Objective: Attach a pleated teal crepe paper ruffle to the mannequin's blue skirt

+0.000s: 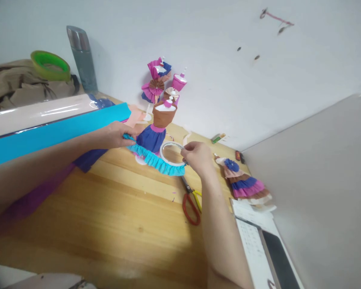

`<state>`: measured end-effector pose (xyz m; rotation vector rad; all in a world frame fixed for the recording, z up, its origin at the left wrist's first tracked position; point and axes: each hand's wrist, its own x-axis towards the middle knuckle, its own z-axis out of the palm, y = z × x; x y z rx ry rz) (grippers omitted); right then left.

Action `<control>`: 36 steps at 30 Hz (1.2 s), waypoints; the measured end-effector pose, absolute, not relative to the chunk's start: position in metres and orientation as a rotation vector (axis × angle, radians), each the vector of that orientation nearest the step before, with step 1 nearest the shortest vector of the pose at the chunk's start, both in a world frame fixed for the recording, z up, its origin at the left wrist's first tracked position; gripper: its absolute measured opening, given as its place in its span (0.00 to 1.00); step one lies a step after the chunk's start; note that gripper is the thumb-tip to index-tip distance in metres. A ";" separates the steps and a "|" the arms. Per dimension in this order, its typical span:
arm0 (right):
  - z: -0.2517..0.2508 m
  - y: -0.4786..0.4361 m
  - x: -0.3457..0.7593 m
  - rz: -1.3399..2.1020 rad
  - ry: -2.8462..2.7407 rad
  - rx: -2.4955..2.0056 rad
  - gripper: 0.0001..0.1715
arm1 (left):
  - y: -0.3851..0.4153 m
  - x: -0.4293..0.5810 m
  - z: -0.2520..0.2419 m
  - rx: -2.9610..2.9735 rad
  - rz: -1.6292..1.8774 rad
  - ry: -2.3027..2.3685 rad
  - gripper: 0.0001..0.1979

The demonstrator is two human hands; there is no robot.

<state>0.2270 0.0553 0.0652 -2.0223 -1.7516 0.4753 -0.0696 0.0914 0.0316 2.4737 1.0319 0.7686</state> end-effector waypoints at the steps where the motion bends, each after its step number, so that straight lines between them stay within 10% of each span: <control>1: 0.066 0.056 0.226 0.471 -1.752 -2.024 0.08 | 0.091 -0.069 0.034 2.495 0.770 1.048 0.05; 36: 0.087 0.088 0.219 0.247 -1.809 -1.966 0.07 | 0.120 -0.072 0.041 2.381 0.682 0.782 0.06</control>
